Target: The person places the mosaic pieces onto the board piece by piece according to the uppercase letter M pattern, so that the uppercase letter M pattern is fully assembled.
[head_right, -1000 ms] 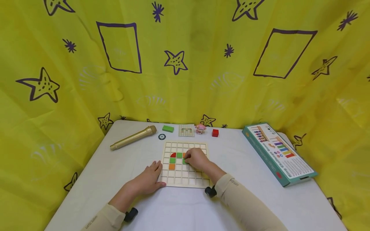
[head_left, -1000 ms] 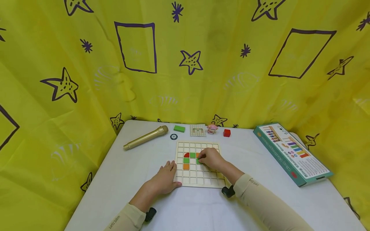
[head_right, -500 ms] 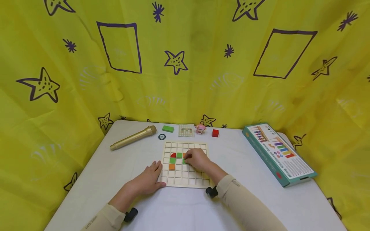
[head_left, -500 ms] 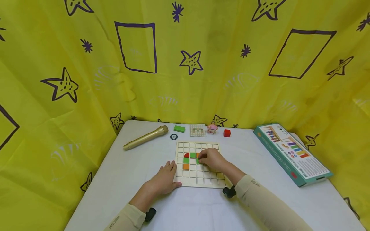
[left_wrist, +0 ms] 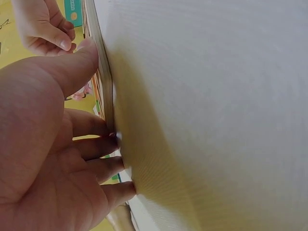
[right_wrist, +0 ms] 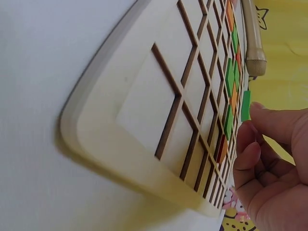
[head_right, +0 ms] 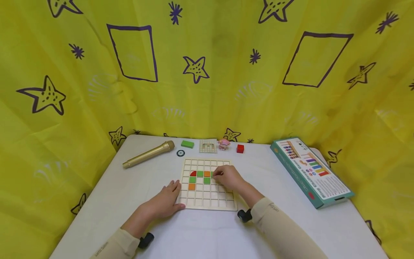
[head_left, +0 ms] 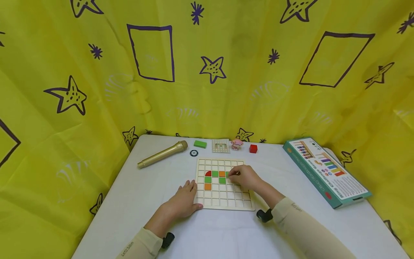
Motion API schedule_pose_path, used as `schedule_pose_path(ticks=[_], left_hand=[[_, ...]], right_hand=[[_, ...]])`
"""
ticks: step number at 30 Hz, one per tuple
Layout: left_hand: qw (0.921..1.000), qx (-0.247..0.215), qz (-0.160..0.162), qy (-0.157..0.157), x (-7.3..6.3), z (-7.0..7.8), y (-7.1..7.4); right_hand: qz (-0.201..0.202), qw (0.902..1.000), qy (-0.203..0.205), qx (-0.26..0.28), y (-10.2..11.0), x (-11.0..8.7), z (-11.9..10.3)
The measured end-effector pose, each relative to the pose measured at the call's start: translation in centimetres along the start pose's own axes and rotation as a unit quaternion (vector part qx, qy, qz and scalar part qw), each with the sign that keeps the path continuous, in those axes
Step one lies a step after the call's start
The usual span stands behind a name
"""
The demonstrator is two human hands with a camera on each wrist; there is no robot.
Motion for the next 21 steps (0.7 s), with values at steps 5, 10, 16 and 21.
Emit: schedule_pose_path(ticks=[5, 10, 16, 21], left_hand=[[1.0000, -0.004, -0.002, 0.000, 0.1, -0.1, -0.1], [1.0000, -0.002, 0.001, -0.003, 0.1, -0.1, -0.1], [1.0000, -0.004, 0.000, -0.004, 0.2, -0.2, -0.3], [1.0000, -0.005, 0.000, -0.004, 0.2, -0.3, -0.3]], right_hand=[[0.003, 0.9998, -0.018, 0.006, 0.9, -0.5, 0.9], [0.009, 0.9992, -0.038, 0.008, 1.8, -1.0, 1.6], [0.012, 0.9983, -0.057, 0.001, 2.8, -1.8, 2.4], [0.016, 0.9983, -0.054, -0.012, 3.4, -2.2, 3.2]])
Point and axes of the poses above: each hand's wrist, its own x-axis towards the middle knuckle, its own y-axis out of the back of the hand, z = x × y, the point moved 10 cm from there along x, towards the middle knuckle, and after that the axes turned 1 degree about z, right-handed, at the moved point
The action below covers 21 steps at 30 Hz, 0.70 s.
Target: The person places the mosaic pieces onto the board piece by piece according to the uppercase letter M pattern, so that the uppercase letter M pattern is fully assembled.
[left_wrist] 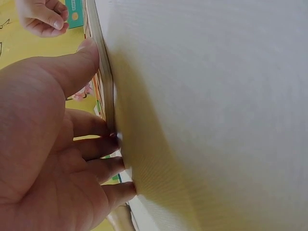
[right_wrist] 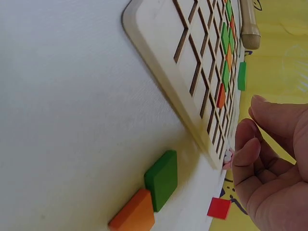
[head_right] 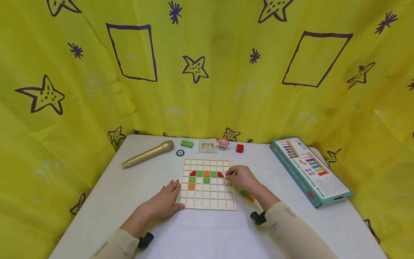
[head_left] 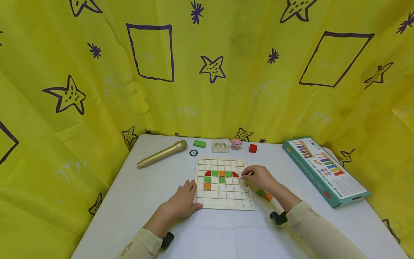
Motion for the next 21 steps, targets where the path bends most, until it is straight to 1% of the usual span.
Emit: schedule_pose_path(ticks=[6, 16, 21], left_hand=[[1.0000, 0.000, 0.002, 0.000, 0.0, 0.0, 0.0], [1.0000, -0.004, 0.001, 0.004, 0.1, 0.0, -0.1], [1.0000, 0.002, 0.000, 0.006, 0.1, 0.0, 0.0]], right_hand=[[0.000, 1.0000, -0.009, 0.003, 0.5, -0.7, 1.1], [-0.004, 0.9989, -0.047, -0.001, 1.3, -2.3, 3.2], [-0.005, 0.9983, -0.059, 0.000, 1.6, -2.8, 4.2]])
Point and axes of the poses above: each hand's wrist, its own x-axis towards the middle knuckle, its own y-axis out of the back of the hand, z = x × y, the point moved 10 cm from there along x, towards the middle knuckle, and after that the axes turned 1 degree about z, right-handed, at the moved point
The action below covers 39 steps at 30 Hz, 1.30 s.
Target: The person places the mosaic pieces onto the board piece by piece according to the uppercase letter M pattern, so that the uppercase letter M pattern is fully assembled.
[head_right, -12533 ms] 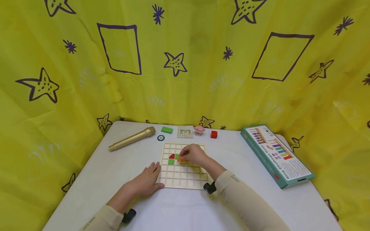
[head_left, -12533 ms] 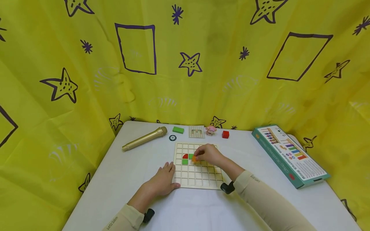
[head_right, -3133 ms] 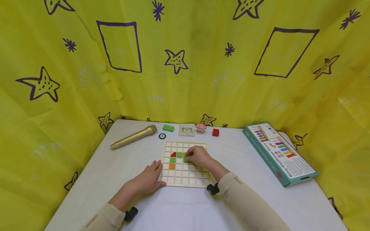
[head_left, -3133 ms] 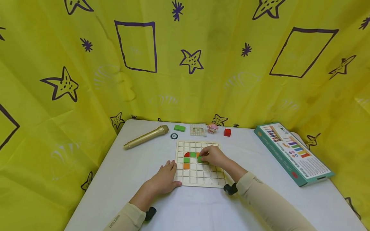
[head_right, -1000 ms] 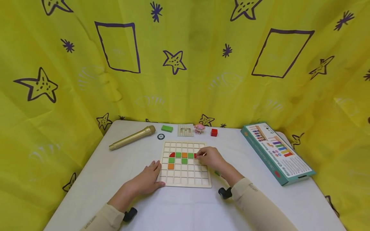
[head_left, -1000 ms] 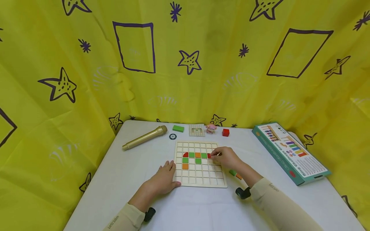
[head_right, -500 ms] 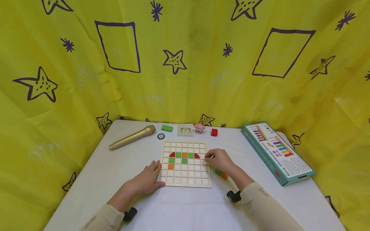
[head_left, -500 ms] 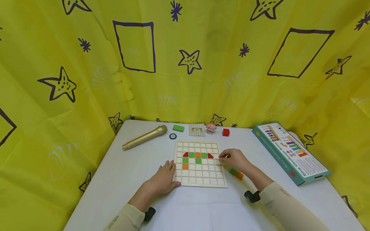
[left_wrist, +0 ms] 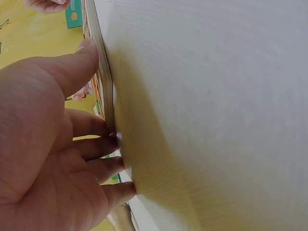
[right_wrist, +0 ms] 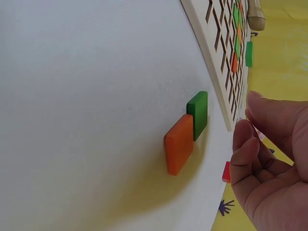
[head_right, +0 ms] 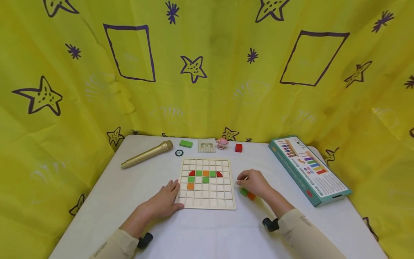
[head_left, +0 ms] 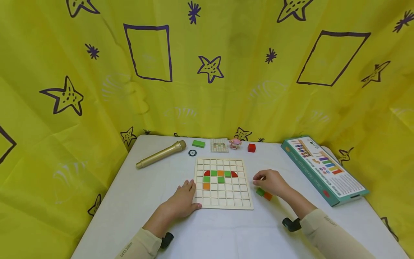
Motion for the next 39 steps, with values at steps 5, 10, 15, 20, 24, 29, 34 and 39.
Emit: schedule_pose_path(ticks=[5, 10, 15, 20, 24, 29, 34, 39], left_hand=[[1.0000, 0.002, -0.002, 0.003, 0.0, -0.1, 0.0], [1.0000, 0.004, 0.000, -0.003, 0.0, 0.0, 0.0], [1.0000, 0.004, 0.001, -0.005, 0.0, 0.0, 0.1], [1.0000, -0.002, -0.001, -0.003, -0.1, 0.1, 0.3], [1.0000, -0.003, -0.001, -0.004, -0.2, 0.1, 0.4], [1.0000, -0.001, 0.002, -0.005, -0.2, 0.1, 0.3], [1.0000, 0.000, 0.003, -0.007, -0.1, 0.2, 0.3], [0.9999, -0.003, 0.004, -0.009, -0.1, 0.2, 0.4]], right_hand=[[-0.002, 1.0000, -0.003, -0.003, 0.0, -0.3, 0.9], [-0.005, 1.0000, 0.006, -0.001, 0.0, -0.9, 1.3], [-0.003, 0.9998, 0.018, 0.000, -0.1, -1.4, 1.6], [-0.006, 0.9998, 0.019, -0.005, -0.3, -1.6, 2.1], [-0.013, 0.9998, 0.013, -0.012, -0.4, -1.7, 2.1], [-0.021, 0.9993, 0.007, -0.032, -0.6, -1.7, 1.3], [-0.031, 0.9986, -0.008, -0.042, -0.8, -1.6, 0.9], [-0.040, 0.9982, -0.004, -0.046, -1.1, -1.4, 0.8]])
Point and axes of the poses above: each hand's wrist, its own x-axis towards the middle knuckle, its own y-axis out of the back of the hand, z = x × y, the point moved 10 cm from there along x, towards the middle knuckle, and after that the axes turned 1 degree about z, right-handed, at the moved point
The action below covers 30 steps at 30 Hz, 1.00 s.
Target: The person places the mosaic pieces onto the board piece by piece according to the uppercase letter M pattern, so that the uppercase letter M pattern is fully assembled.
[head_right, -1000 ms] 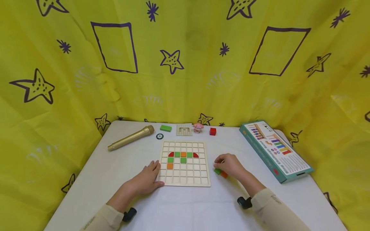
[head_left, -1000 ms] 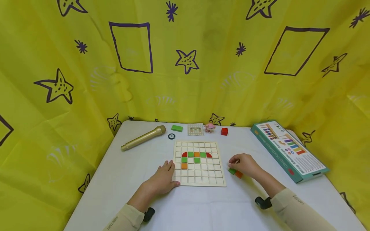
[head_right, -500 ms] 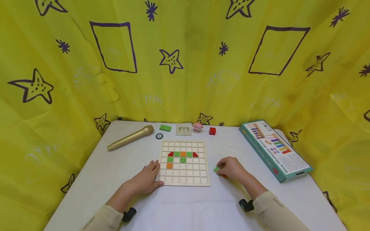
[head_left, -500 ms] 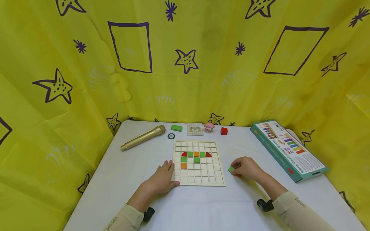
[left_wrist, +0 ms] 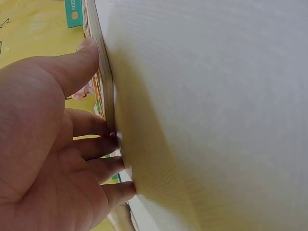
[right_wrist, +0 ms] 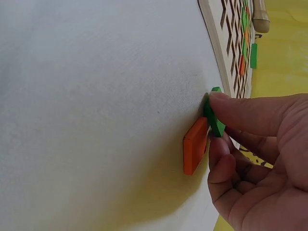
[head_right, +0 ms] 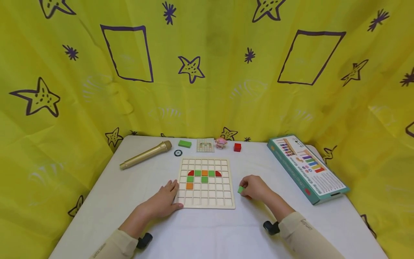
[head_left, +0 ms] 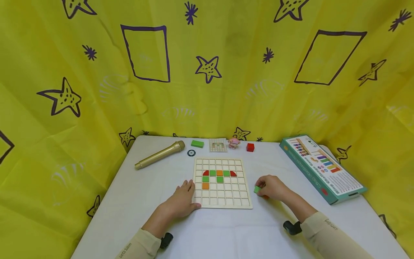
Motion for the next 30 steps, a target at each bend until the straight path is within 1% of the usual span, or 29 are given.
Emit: schedule_pose_path(ticks=[6, 9, 15, 21, 24, 28, 30], left_hand=[[0.9998, -0.006, 0.008, -0.018, -0.1, 0.2, 0.1], [0.9998, -0.006, 0.008, -0.019, -0.1, 0.2, 0.0], [0.9998, -0.002, 0.010, -0.017, -0.1, 0.2, 0.2], [0.9998, -0.011, 0.008, -0.016, -0.3, 0.3, 0.2], [0.9998, -0.011, 0.006, -0.015, -0.2, 0.2, 0.2], [0.9999, -0.008, 0.003, -0.011, -0.2, 0.2, 0.1], [0.9999, -0.008, 0.002, -0.009, -0.2, 0.2, 0.1]], right_hand=[[0.001, 0.9999, 0.014, 0.004, -0.1, 0.1, -0.4], [0.000, 0.9998, 0.016, 0.011, -0.1, 0.1, -0.5], [-0.006, 0.9993, 0.033, 0.016, 0.0, 0.2, -0.6], [-0.016, 0.9989, 0.029, 0.033, 0.2, 0.5, -0.6], [-0.017, 0.9989, 0.018, 0.041, 0.4, 0.8, -0.6], [-0.012, 0.9991, 0.011, 0.038, 0.8, 1.2, -0.7], [-0.007, 0.9993, 0.016, 0.034, 1.1, 1.3, -0.9]])
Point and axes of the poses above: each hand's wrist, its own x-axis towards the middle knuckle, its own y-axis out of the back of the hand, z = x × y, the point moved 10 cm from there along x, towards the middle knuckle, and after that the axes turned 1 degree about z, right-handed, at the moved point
